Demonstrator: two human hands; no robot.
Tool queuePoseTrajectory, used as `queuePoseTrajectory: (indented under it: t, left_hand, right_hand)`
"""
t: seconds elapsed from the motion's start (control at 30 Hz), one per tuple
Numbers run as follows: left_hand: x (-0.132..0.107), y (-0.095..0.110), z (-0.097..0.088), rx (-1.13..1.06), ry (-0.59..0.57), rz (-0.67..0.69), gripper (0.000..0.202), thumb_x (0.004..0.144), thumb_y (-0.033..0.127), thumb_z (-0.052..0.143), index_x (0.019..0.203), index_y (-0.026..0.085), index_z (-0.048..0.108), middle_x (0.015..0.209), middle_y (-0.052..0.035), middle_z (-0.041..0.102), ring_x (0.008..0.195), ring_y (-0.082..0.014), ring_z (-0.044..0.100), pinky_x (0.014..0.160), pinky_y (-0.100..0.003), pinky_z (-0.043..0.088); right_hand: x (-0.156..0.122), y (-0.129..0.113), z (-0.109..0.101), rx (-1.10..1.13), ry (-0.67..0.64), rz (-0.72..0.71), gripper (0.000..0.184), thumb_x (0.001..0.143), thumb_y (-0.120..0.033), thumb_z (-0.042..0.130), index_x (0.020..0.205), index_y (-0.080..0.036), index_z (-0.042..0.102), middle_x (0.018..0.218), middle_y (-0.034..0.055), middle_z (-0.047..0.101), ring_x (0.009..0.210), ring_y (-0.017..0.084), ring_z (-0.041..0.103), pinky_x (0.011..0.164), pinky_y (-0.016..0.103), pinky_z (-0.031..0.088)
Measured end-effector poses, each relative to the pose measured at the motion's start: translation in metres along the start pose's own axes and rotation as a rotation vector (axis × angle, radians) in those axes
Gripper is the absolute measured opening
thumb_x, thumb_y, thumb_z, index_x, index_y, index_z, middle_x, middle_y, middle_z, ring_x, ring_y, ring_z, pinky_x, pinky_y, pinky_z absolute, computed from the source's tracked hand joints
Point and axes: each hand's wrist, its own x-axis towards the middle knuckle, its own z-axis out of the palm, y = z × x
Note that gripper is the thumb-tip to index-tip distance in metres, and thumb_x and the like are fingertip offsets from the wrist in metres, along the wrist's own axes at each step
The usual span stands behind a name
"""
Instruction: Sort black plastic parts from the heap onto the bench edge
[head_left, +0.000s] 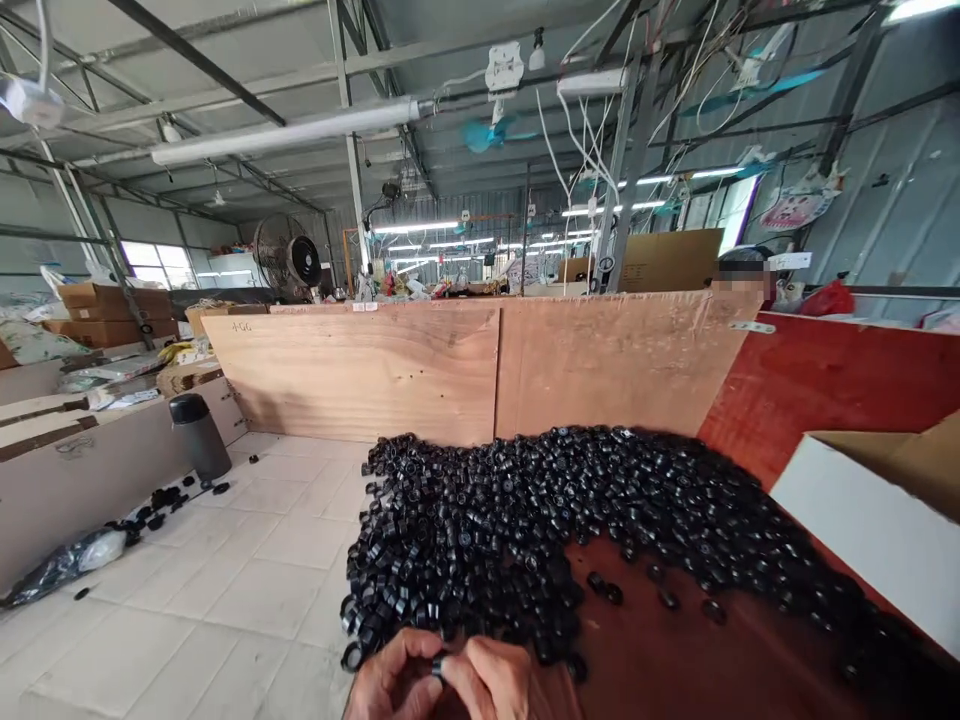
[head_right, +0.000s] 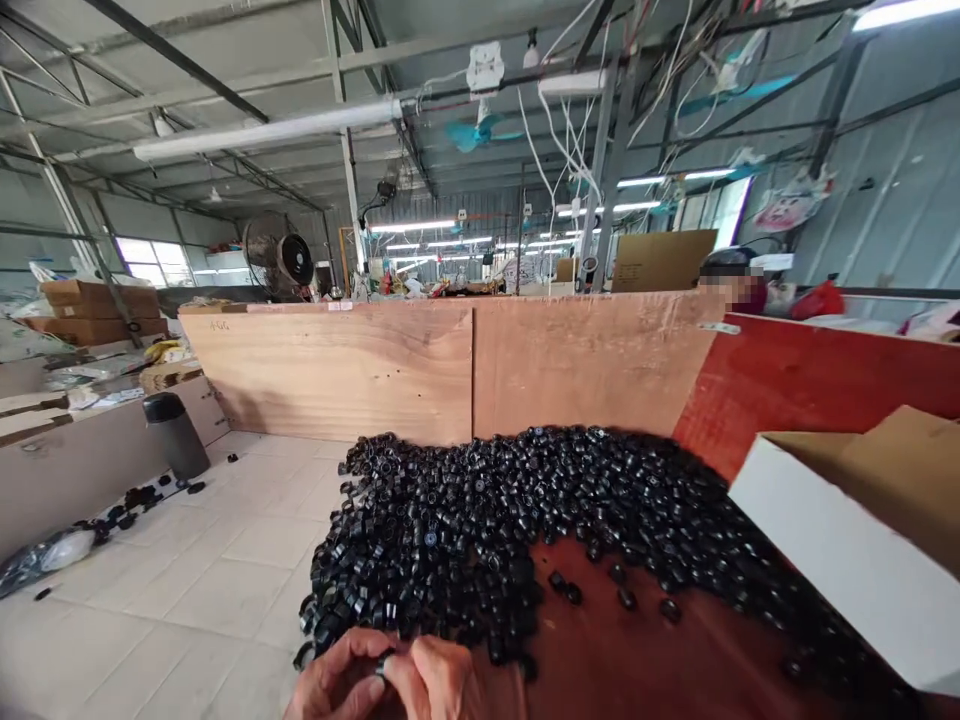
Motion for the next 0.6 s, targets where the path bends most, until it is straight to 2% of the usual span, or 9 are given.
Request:
queuePoseTrajectory:
  t: [0.07,0.13,0.2,0.3,0.33,0.43,0.47,0.53,0.6]
  left_hand:
    - [-0.005,0.014,0.005,0.168,0.052,-0.001,0.036,0.091,0.055,0.075,0.109,0.024,0.076,0.109,-0.0078,0.079,0.107,-0.0285,0.072,0.097,-0.038,0.056]
    - [-0.007,0.023,0.008,0.226,0.112,-0.018,0.035,0.09,0.051,0.076,0.111,0.023,0.076,0.11,-0.0074,0.079,0.104,-0.0269,0.072,0.094,-0.035,0.056]
    - [-0.007,0.026,0.009,0.182,0.144,-0.016,0.034,0.089,0.048,0.078,0.11,0.022,0.076,0.107,-0.0066,0.08,0.099,-0.0249,0.072,0.09,-0.033,0.057]
    - [-0.006,0.023,0.01,0.121,0.134,-0.003,0.031,0.091,0.044,0.077,0.112,0.022,0.075,0.108,-0.0061,0.079,0.099,-0.0234,0.073,0.092,-0.034,0.057]
    - [-0.006,0.022,0.01,0.111,0.13,0.004,0.029,0.092,0.042,0.076,0.112,0.022,0.074,0.108,-0.0061,0.079,0.1,-0.0232,0.073,0.092,-0.034,0.057]
    - [-0.006,0.02,0.01,0.1,0.125,0.015,0.026,0.093,0.039,0.075,0.112,0.021,0.074,0.108,-0.0062,0.078,0.1,-0.0229,0.073,0.092,-0.033,0.057]
    - [-0.006,0.02,0.01,0.106,0.125,0.017,0.026,0.093,0.039,0.075,0.112,0.021,0.074,0.108,-0.0062,0.078,0.1,-0.0227,0.073,0.091,-0.033,0.057]
    - [-0.006,0.021,0.009,0.126,0.127,0.025,0.025,0.094,0.038,0.075,0.112,0.021,0.074,0.108,-0.0063,0.078,0.1,-0.0226,0.073,0.092,-0.033,0.057]
    - [-0.007,0.022,0.009,0.14,0.127,0.036,0.025,0.094,0.037,0.075,0.112,0.021,0.074,0.108,-0.0064,0.078,0.101,-0.0227,0.072,0.093,-0.033,0.057]
  right_hand:
    - [0.0,-0.018,-0.024,-0.013,-0.061,0.039,0.034,0.105,-0.032,0.056,0.074,-0.025,0.067,0.064,-0.0007,0.071,0.054,0.014,0.066,0.05,0.021,0.037]
    - [0.004,-0.034,-0.044,0.037,-0.098,0.1,0.029,0.108,-0.03,0.051,0.089,-0.025,0.073,0.071,0.0003,0.075,0.063,0.016,0.07,0.054,0.022,0.039]
    - [0.01,-0.044,-0.055,0.098,-0.138,0.119,0.018,0.103,-0.03,0.059,0.112,-0.025,0.074,0.08,0.0002,0.078,0.07,0.017,0.073,0.056,0.023,0.04]
    - [0.013,-0.049,-0.059,0.085,-0.183,0.144,0.028,0.102,-0.029,0.061,0.078,-0.022,0.071,0.07,0.0003,0.073,0.064,0.015,0.068,0.058,0.023,0.039]
    - [0.013,-0.049,-0.059,0.089,-0.189,0.155,0.029,0.101,-0.029,0.064,0.073,-0.021,0.068,0.068,-0.0001,0.071,0.062,0.014,0.066,0.058,0.023,0.039]
    - [0.012,-0.048,-0.058,0.133,-0.194,0.162,0.009,0.092,-0.029,0.075,0.087,-0.021,0.071,0.07,-0.0021,0.071,0.06,0.014,0.064,0.057,0.023,0.039]
    - [0.011,-0.047,-0.058,0.135,-0.194,0.151,0.009,0.09,-0.027,0.075,0.085,-0.021,0.071,0.069,-0.0022,0.071,0.06,0.014,0.064,0.057,0.023,0.039]
    - [0.011,-0.047,-0.058,0.128,-0.188,0.131,0.021,0.092,-0.026,0.072,0.072,-0.021,0.066,0.064,-0.0014,0.068,0.06,0.015,0.064,0.058,0.023,0.04]
    - [0.012,-0.046,-0.059,0.148,-0.167,0.125,0.02,0.093,-0.025,0.07,0.073,-0.021,0.067,0.068,-0.0002,0.069,0.062,0.015,0.065,0.058,0.023,0.041]
